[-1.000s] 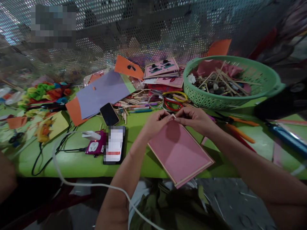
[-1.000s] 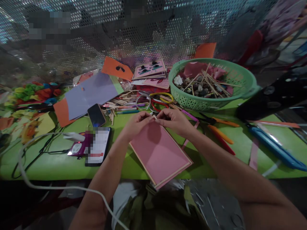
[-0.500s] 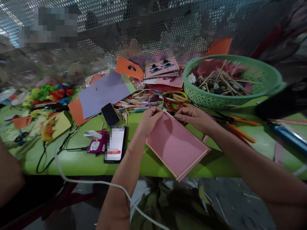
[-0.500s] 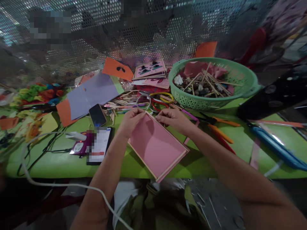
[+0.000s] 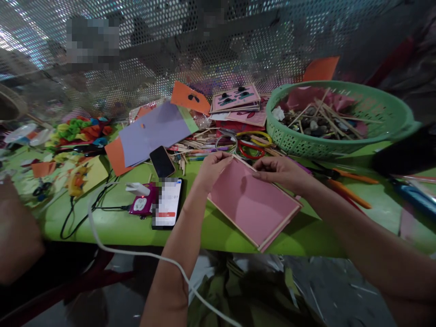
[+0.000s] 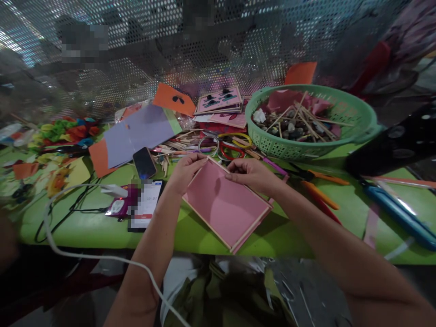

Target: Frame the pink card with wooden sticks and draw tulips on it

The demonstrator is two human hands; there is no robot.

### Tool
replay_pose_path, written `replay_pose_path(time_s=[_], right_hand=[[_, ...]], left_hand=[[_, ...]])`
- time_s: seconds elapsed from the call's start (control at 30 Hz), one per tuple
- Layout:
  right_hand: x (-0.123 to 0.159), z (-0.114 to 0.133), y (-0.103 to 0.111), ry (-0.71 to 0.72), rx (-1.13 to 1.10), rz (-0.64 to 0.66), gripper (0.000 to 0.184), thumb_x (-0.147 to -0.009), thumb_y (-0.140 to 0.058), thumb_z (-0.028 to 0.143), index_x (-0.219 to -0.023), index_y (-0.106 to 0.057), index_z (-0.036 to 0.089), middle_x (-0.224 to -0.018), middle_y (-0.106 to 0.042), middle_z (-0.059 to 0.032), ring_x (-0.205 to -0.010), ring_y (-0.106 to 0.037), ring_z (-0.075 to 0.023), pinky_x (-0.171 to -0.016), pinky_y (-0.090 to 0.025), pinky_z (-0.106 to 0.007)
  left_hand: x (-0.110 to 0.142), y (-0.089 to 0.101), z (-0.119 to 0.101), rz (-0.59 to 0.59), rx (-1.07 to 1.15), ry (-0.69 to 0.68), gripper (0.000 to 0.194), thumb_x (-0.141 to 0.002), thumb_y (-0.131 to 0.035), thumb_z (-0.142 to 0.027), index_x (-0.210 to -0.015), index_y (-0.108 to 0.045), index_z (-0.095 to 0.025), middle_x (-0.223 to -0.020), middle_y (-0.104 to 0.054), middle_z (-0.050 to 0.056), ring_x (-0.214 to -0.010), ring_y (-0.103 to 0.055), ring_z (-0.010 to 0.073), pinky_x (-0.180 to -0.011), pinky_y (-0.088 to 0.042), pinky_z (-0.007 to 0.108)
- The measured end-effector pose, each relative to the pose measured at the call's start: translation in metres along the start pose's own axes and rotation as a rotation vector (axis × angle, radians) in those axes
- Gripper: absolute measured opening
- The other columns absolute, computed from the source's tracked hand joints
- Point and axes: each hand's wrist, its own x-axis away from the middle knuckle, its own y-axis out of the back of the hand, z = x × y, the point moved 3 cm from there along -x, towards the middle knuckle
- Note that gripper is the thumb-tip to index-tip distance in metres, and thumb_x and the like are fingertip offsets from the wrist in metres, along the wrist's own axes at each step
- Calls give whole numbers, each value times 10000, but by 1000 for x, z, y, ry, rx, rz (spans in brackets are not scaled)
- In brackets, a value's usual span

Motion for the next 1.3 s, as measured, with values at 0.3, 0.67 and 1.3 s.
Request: replay_pose_path(time_s=[0.3, 0.67, 1.3], right_hand=[[2, 3, -2, 77, 12, 18, 524, -658, -884, 680, -805, -718, 205, -701, -647, -3, -640, -551, -150, -587, -434, -281], [1, -2, 2, 50, 32, -15, 505, -664, -885, 661, -810, -740, 199, -715, -643, -7, -651, -550, -157, -606, -423, -290], [-18, -15, 35, 332, 612, -239, 271, -946, -617, 414, -898, -784, 207, -837, -785, -66, -772, -695, -250, -695, -512, -348]], left_hand=[[0, -1, 0, -14, -32, -8, 110, -797, -731, -301, -804, -716, -192, -750, -630, -19, -717, -529, 125, -707, -416, 261], [1, 1, -2, 15, 14, -51, 180, -820, -741, -378, -826, -733, -199, -798, -667, -13, -780, -572, 131, -778, -448, 266], [20, 64, -17, -414, 335, -117, 327, -589, -950, -318, -820, -746, -211, -748, -712, -42, -658, -630, 95, -667, -515, 220]])
